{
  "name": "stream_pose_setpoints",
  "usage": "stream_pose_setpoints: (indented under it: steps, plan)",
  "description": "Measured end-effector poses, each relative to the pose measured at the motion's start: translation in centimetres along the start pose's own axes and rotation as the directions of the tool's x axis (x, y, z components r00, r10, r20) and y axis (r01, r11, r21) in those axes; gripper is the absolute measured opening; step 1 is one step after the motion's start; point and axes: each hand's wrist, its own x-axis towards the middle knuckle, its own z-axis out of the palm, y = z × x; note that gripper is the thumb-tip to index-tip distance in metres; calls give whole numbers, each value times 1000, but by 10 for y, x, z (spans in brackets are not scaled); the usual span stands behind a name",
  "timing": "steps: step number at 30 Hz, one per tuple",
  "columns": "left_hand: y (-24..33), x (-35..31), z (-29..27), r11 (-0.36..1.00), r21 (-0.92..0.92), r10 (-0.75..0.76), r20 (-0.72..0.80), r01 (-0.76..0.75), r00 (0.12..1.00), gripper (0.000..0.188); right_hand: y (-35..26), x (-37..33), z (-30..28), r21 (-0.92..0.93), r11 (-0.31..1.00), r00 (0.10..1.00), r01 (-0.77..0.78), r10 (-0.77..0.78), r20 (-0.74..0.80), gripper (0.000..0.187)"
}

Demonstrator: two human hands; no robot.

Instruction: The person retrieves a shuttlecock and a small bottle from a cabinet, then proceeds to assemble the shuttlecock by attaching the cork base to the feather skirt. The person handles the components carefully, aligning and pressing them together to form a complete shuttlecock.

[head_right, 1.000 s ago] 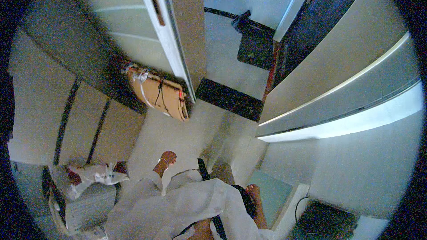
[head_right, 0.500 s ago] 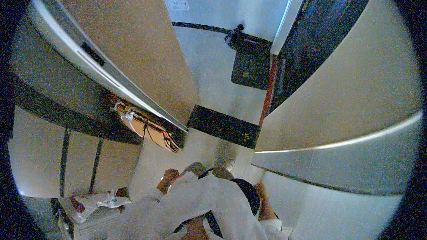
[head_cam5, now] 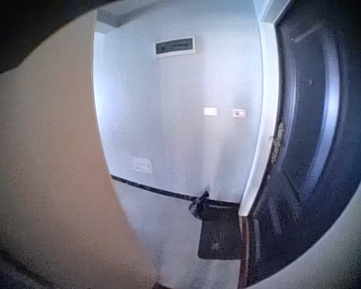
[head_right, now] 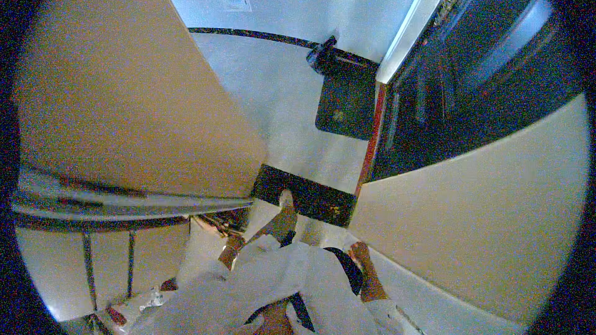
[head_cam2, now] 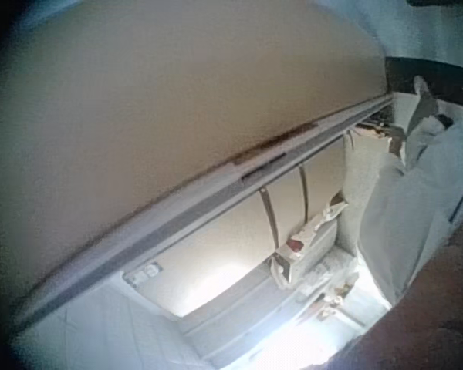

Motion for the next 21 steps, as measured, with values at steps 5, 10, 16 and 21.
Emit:
stream_pose_setpoints:
  steps: [5,10,16,21]
  plan:
    - [12,83,-119,954,-295,-52,37,61,998,17,17,28,-11,-607,790,997,82,-74,40,28]
    - [7,153,-206,644,-740,-252,36,196,967,17,-119,79,-41,-631,724,954,280,-281,101,32]
    - [1,207,-258,903,-429,25,23,-13,999,18,-98,153,-72,-671,664,932,331,-339,125,23]
    - [14,243,-275,1000,-2,7,204,-7,979,25,-142,232,-126,-559,829,998,11,23,53,20]
